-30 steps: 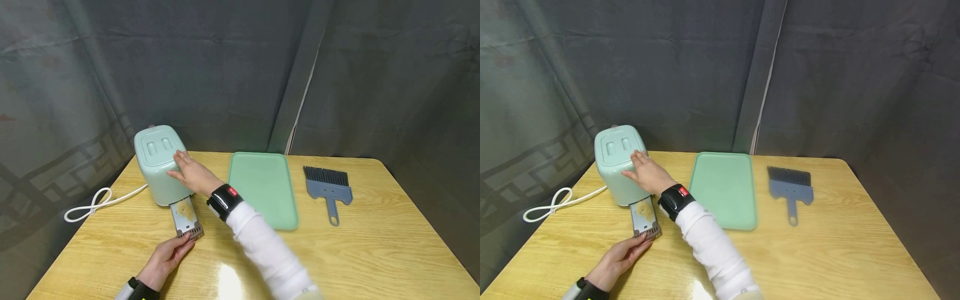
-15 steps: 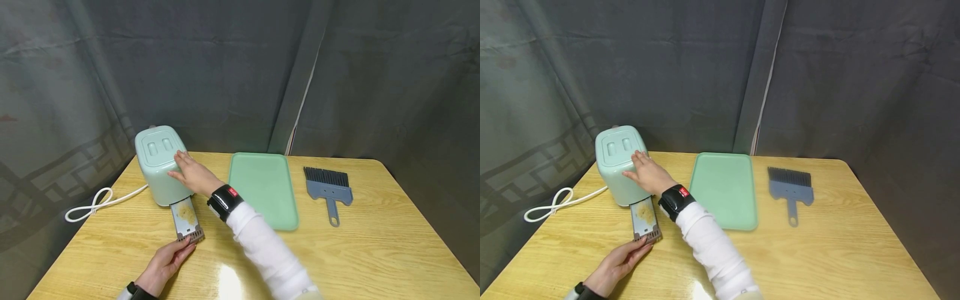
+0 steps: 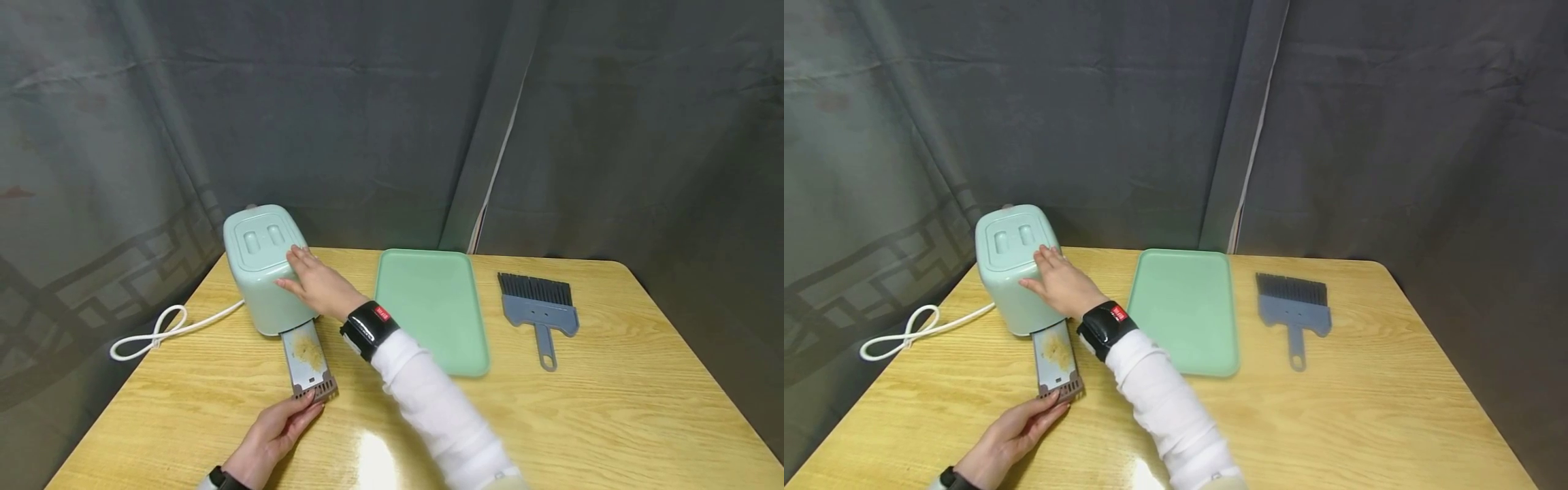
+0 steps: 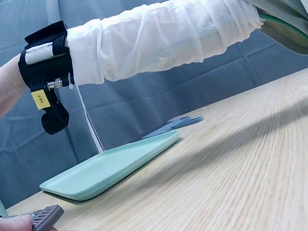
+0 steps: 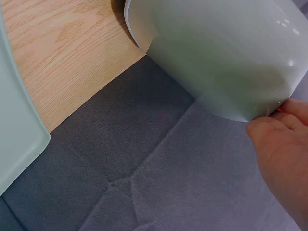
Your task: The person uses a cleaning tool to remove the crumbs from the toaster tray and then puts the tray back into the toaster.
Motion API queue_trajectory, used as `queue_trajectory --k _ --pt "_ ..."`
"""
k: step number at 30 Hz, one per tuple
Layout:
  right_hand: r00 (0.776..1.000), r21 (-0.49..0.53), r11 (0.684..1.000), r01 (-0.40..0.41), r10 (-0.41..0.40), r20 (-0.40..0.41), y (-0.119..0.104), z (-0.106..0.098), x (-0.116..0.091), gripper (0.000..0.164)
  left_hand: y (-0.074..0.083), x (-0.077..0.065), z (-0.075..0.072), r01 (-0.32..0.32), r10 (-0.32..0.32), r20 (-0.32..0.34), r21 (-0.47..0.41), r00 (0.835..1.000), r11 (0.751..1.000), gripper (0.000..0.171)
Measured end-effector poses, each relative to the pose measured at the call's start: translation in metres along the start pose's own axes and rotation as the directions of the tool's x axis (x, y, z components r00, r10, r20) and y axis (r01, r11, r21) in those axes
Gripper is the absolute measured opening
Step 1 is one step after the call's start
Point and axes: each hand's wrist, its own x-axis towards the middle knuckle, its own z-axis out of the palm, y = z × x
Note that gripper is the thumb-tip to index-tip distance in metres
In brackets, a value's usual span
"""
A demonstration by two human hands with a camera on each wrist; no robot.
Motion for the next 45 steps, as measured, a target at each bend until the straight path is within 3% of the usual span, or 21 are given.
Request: queue_trajectory --k 5,12,19,26,35,41,45 --pt "1.000 0.000 1.000 -0.006 0.006 0.003 0.000 0.000 0.000 0.066 -0.002 -0.002 -0.001 0.014 -0.014 0.017 -0.006 1.000 1.000 0.025" --pt "1.000 0.008 1.000 -0.016 0.016 0.012 0.000 0.001 0.001 0.066 -0.005 -0.002 -0.001 0.021 -0.020 -0.012 0.024 1.000 1.000 0.021" --pt "1.000 0.004 1.000 -0.018 0.018 0.007 0.002 0.000 0.001 0.066 -0.005 -0.004 -0.001 0.029 -0.029 0.024 -0.006 0.999 1.000 0.018" --pt "1.000 0.007 1.000 -0.012 0.012 0.005 0.003 0.000 0.002 0.066 -0.008 -0.006 0.000 0.035 -0.034 -0.011 0.049 0.999 0.998 0.013" --pt "1.000 0.010 1.000 -0.014 0.014 -0.005 0.007 0.000 0.001 0.066 -0.009 -0.006 -0.003 0.038 -0.046 0.088 0.097 0.995 0.995 0.028" --pt "1.000 0.018 1.000 -0.021 0.022 -0.013 0.010 -0.001 -0.001 0.065 -0.002 -0.001 0.000 0.062 -0.077 0.155 0.104 0.985 0.993 0.014" --pt "1.000 0.014 1.000 -0.025 0.025 -0.016 0.013 -0.001 -0.001 0.065 0.002 0.001 0.005 0.055 -0.082 0.176 0.150 0.981 0.987 0.019"
